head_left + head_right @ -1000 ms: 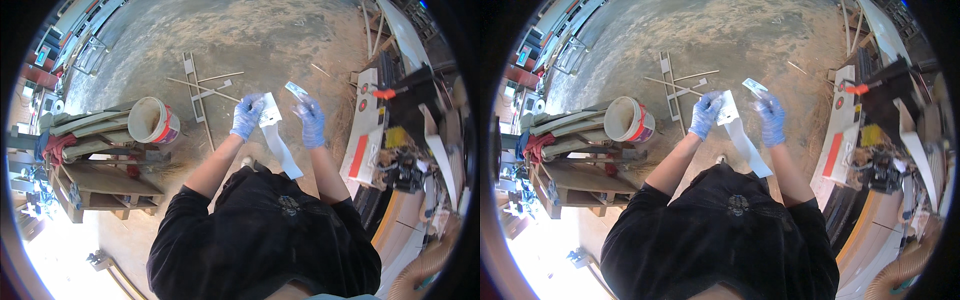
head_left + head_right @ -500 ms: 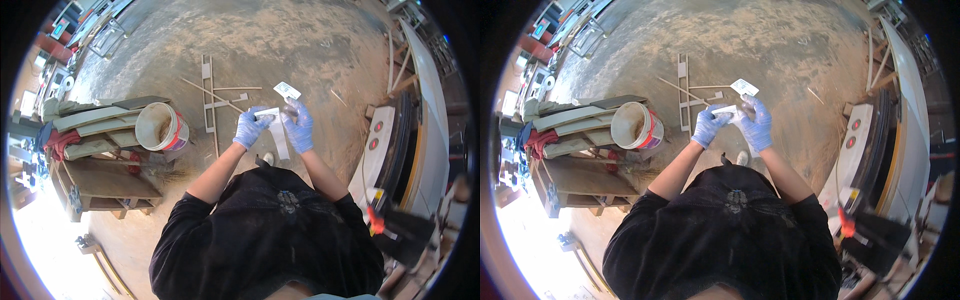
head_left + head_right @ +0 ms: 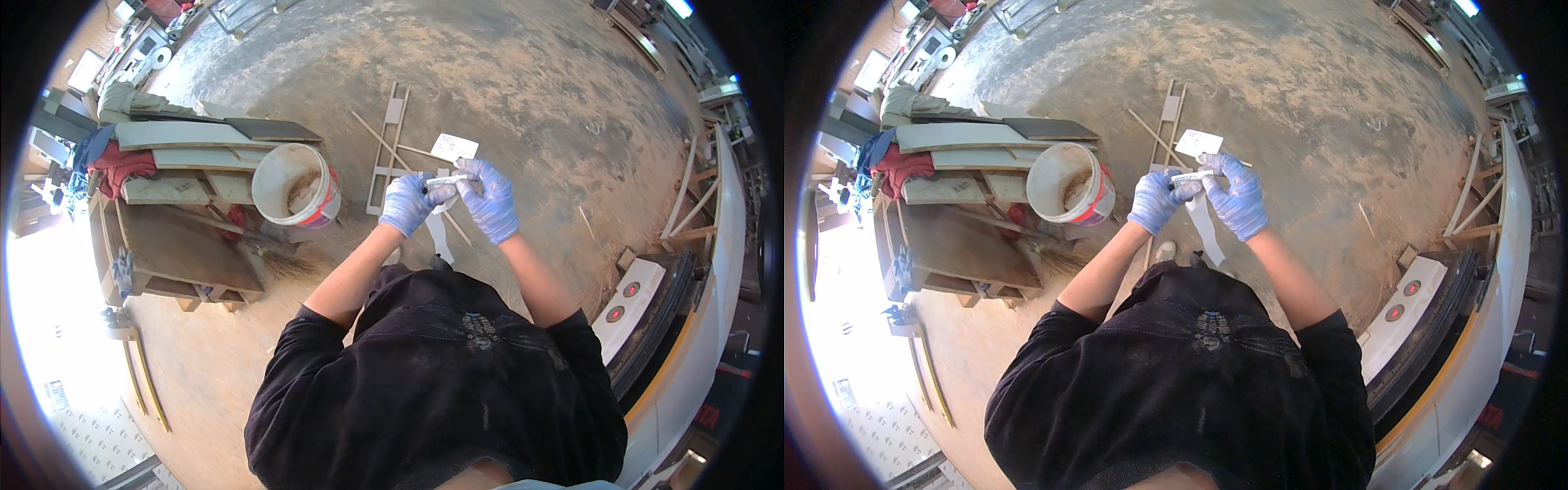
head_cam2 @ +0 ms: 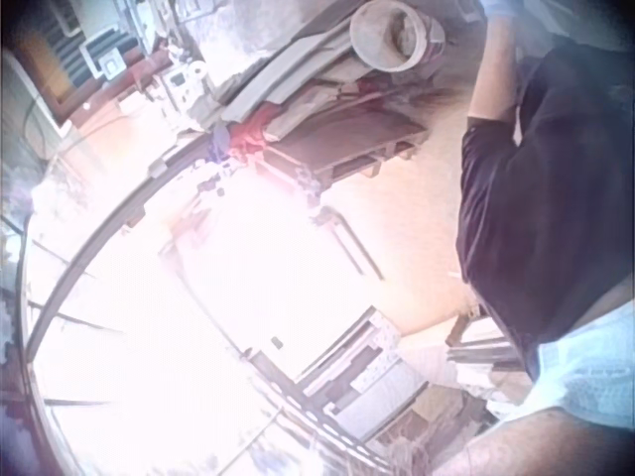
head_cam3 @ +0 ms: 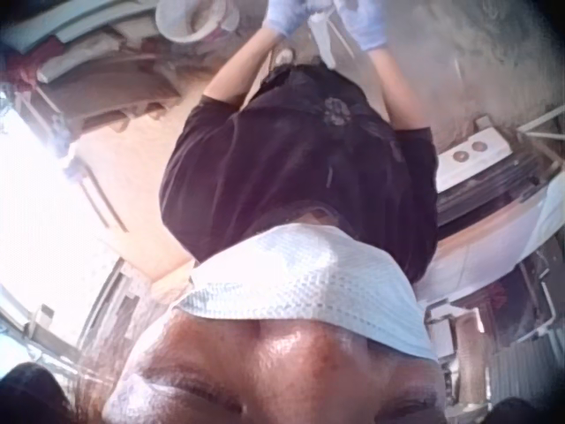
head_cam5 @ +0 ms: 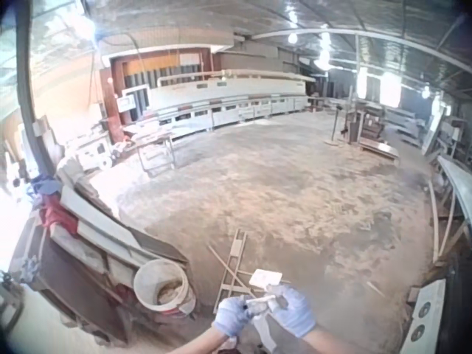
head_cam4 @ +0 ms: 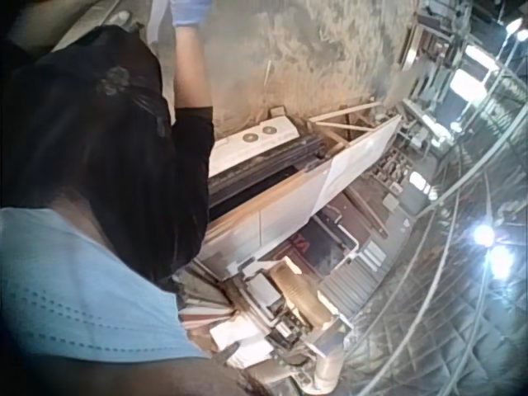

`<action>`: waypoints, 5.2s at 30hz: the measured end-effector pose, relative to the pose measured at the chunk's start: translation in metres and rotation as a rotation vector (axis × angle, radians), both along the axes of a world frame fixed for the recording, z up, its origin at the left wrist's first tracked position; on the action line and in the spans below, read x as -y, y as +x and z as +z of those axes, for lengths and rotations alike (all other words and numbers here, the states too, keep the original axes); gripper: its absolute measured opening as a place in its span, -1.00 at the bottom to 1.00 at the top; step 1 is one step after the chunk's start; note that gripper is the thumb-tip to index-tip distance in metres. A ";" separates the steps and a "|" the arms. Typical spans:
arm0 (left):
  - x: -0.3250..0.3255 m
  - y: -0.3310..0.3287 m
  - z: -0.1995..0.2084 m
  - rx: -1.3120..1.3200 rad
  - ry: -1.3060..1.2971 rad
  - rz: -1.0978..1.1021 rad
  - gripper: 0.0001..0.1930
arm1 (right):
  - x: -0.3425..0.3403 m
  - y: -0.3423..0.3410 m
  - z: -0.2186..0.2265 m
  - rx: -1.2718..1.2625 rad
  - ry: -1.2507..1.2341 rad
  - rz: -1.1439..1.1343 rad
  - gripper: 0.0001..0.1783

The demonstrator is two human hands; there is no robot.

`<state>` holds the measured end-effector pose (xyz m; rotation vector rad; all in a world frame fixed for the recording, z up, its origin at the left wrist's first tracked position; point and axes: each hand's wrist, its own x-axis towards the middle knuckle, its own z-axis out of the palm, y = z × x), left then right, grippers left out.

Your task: The person walks through a woodworking shop carrying a roll of labels. They tear off individual labels and apply them to various cut wooden panels on a workbench and a table. The person also stacks the labeled panels.

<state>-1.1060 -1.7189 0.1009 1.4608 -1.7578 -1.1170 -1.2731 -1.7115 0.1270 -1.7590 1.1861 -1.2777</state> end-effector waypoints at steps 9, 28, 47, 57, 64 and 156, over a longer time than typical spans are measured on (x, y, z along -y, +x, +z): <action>0.074 0.176 0.012 0.567 -0.106 0.197 -0.47 | 0.078 0.060 -0.047 0.497 0.076 -0.235 -0.63; 0.115 0.445 0.054 0.911 -0.055 0.775 -0.41 | 0.041 0.020 -0.124 0.568 0.366 -0.705 -0.51; -0.013 0.478 0.056 0.023 -0.028 0.912 -0.68 | 0.058 0.049 -0.141 0.512 0.527 -0.723 -0.50; 0.023 0.467 0.017 -0.166 -0.108 0.722 -0.78 | 0.061 0.069 -0.146 0.458 0.537 -0.677 -0.51; 0.067 0.475 -0.172 0.028 0.330 0.667 -0.28 | 0.068 0.054 -0.136 0.352 0.284 -0.643 -0.52; -0.814 -1.766 -0.030 -0.484 0.066 -1.593 -0.73 | -1.077 -1.315 -0.025 0.196 0.846 -3.260 -0.56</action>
